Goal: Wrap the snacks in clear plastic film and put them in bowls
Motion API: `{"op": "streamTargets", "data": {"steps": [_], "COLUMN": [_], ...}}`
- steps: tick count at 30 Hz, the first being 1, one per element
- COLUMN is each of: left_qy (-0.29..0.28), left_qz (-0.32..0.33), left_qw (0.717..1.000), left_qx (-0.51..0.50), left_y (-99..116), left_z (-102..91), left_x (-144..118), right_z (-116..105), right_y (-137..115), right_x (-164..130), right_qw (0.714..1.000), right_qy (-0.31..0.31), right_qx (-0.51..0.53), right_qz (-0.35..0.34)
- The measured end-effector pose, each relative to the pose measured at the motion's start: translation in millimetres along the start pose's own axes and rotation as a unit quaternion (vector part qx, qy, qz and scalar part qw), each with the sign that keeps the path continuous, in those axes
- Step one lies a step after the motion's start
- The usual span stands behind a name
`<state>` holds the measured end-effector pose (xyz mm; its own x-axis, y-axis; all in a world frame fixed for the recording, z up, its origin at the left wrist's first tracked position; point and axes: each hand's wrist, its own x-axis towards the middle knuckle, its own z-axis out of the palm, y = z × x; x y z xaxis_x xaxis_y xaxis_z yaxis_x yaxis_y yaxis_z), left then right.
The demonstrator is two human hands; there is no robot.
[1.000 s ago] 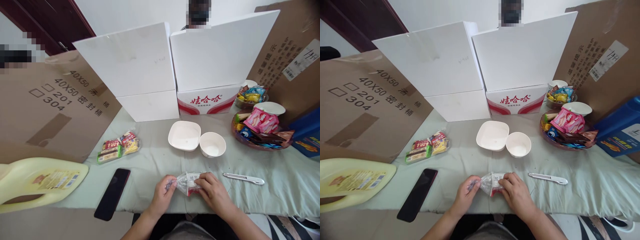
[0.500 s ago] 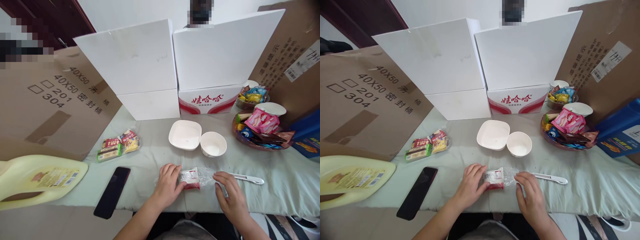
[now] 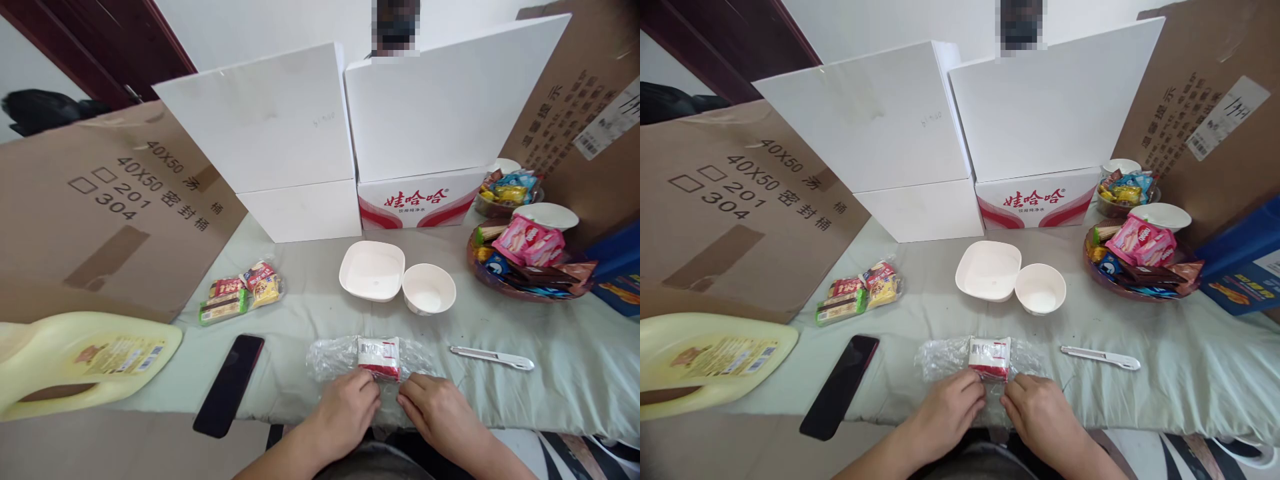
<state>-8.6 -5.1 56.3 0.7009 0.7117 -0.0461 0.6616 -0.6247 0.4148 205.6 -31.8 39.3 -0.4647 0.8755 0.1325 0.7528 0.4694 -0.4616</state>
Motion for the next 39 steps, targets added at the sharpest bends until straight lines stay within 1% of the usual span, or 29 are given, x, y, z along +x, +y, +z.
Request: {"op": "streamTargets", "data": {"steps": [3, 5, 6, 8, 11, 14, 16, 18, 20, 22, 23, 25, 28, 30, 31, 32, 33, 34, 35, 36, 37, 38, 39], "left_qy": [0.094, 0.121, 0.118, 0.097, 0.064, 0.056, 0.067, 0.087, 0.117, 0.164, 0.190, 0.246, 0.313, 0.337, 0.337, 0.323, 0.290, 0.237, 0.172, 0.105, 0.060, 0.039, 0.039], "left_qz": [0.009, 0.024, 0.027, 0.011, -0.036, -0.052, -0.060, -0.081, -0.108, -0.129, -0.135, -0.141, -0.131, -0.116, -0.101, -0.079, -0.046, -0.004, 0.040, 0.076, 0.088, 0.079, 0.052], "left_qw": [0.995, 0.991, 0.991, 0.992, 0.996, 0.997, 0.989, 0.964, 0.925, 0.892, 0.884, 0.883, 0.901, 0.918, 0.926, 0.937, 0.952, 0.968, 0.980, 0.987, 0.991, 0.995, 0.998], "left_qx": [0.014, 0.045, 0.061, 0.080, 0.058, -0.026, -0.119, -0.237, -0.345, -0.401, -0.404, -0.374, -0.271, -0.176, -0.133, -0.103, -0.088, -0.087, -0.092, -0.093, -0.079, -0.049, -0.009], "left_y": [-10.2, -16.1, -18.8, -24.3, -33.6, -43.7, -49.7, -54.4, -57.9, -61.6, -63.9, -69.7, -75.9, -72.7, -68.1, -61.9, -54.6, -47.3, -40.9, -36.4, -34.6, -35.8, -39.9], "left_z": [0.0, 2.4, 4.3, 8.6, 11.3, 3.2, -7.6, -19.7, -31.0, -41.1, -45.8, -54.9, -65.8, -67.8, -66.0, -62.2, -56.1, -48.1, -38.5, -28.0, -17.6, -8.0, -0.1], "left_x": [8.6, 14.7, 17.9, 24.3, 31.3, 31.5, 28.8, 27.2, 30.3, 40.2, 47.7, 65.7, 90.0, 96.4, 95.7, 92.5, 87.3, 80.7, 73.6, 66.4, 59.7, 53.8, 48.4], "right_z": [6.4, 9.2, 11.1, 17.0, 30.6, 43.1, 47.5, 48.8, 48.5, 47.9, 47.6, 47.1, 46.5, 45.9, 45.3, 44.7, 43.9, 43.3, 42.9, 42.9, 43.4, 44.5, 46.0], "right_y": [3.9, 7.9, 10.2, 15.5, 25.0, 33.7, 37.3, 39.0, 39.4, 39.4, 39.4, 39.4, 39.2, 39.0, 38.8, 38.6, 38.4, 38.2, 37.8, 37.4, 36.9, 36.2, 35.5], "right_x": [-3.2, -4.5, -4.9, -4.9, -5.1, -7.0, -8.8, -10.0, -10.3, -10.1, -10.0, -9.8, -10.1, -10.4, -10.4, -10.3, -10.0, -9.7, -9.2, -8.9, -8.9, -9.4, -10.6], "right_qw": [0.999, 0.998, 0.996, 0.990, 0.983, 0.977, 0.974, 0.972, 0.970, 0.969, 0.969, 0.970, 0.974, 0.976, 0.977, 0.977, 0.977, 0.977, 0.976, 0.976, 0.975, 0.974, 0.972], "right_qy": [0.013, 0.053, 0.078, 0.117, 0.128, 0.123, 0.121, 0.123, 0.128, 0.130, 0.130, 0.128, 0.124, 0.123, 0.121, 0.120, 0.119, 0.117, 0.116, 0.116, 0.117, 0.121, 0.127], "right_qx": [-0.031, -0.040, -0.046, -0.068, -0.122, -0.174, -0.191, -0.200, -0.206, -0.208, -0.208, -0.204, -0.189, -0.179, -0.176, -0.175, -0.176, -0.178, -0.181, -0.184, -0.188, -0.192, -0.196], "right_qz": [0.015, 0.021, 0.024, 0.031, 0.039, 0.027, 0.021, 0.019, 0.018, 0.015, 0.015, 0.014, 0.018, 0.021, 0.023, 0.024, 0.024, 0.024, 0.023, 0.023, 0.024, 0.027, 0.033]}}
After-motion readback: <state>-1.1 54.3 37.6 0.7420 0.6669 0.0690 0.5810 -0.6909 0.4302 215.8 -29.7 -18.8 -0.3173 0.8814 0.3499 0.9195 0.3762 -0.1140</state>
